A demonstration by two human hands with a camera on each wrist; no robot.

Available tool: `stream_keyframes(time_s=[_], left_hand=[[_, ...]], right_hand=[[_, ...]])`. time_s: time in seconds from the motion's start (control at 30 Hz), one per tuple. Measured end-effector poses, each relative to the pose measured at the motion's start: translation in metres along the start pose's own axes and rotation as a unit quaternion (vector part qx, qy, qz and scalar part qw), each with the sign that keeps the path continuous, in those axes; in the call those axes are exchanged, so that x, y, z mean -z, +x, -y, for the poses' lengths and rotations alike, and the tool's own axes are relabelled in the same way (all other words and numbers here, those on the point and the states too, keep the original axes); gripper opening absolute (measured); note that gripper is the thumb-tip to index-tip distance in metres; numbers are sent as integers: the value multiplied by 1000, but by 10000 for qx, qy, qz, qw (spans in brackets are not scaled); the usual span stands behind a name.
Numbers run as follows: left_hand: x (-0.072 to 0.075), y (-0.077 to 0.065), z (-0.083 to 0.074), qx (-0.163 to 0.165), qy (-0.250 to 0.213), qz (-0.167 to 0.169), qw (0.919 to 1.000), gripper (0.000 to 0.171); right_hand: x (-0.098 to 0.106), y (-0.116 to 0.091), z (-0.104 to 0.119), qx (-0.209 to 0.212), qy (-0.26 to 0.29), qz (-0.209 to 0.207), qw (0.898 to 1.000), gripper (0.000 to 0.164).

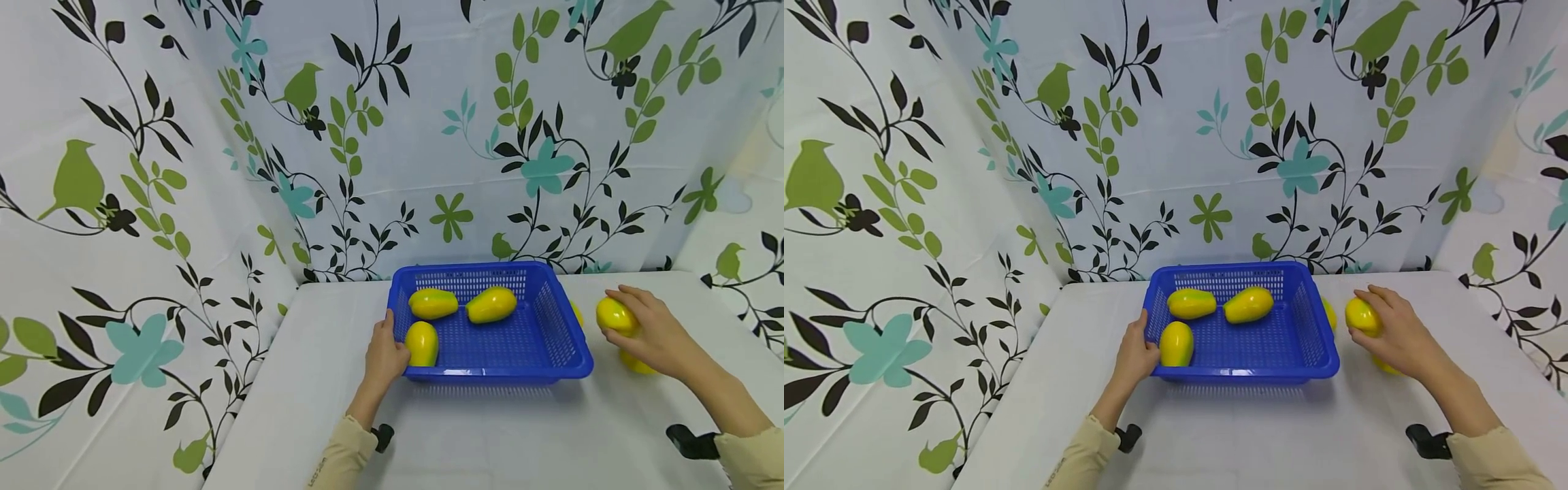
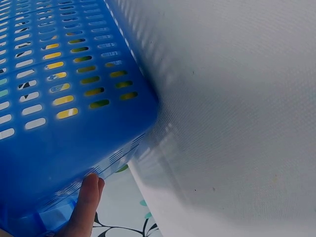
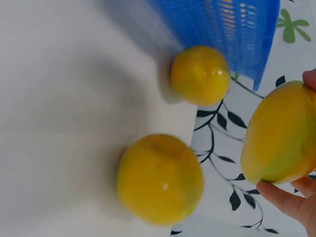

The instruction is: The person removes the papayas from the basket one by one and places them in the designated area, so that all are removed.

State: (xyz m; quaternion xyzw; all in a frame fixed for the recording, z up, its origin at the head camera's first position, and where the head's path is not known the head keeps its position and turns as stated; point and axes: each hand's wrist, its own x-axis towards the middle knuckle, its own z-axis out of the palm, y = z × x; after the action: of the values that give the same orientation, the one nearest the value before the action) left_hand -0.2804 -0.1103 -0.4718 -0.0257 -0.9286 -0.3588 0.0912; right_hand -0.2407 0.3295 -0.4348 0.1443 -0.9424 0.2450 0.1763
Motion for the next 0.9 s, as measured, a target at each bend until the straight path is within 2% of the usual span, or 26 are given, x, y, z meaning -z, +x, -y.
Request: stream_keyframes(time_s=[0.3, 0.9], left_hand=[[2, -2, -3, -14, -65, -11, 10000, 72], [2, -1, -6, 69, -76, -21, 9999, 72]], right_hand=[[0, -29, -27, -191, 32, -52, 9998, 66], [12, -51, -48, -849, -395, -280, 9952, 70]])
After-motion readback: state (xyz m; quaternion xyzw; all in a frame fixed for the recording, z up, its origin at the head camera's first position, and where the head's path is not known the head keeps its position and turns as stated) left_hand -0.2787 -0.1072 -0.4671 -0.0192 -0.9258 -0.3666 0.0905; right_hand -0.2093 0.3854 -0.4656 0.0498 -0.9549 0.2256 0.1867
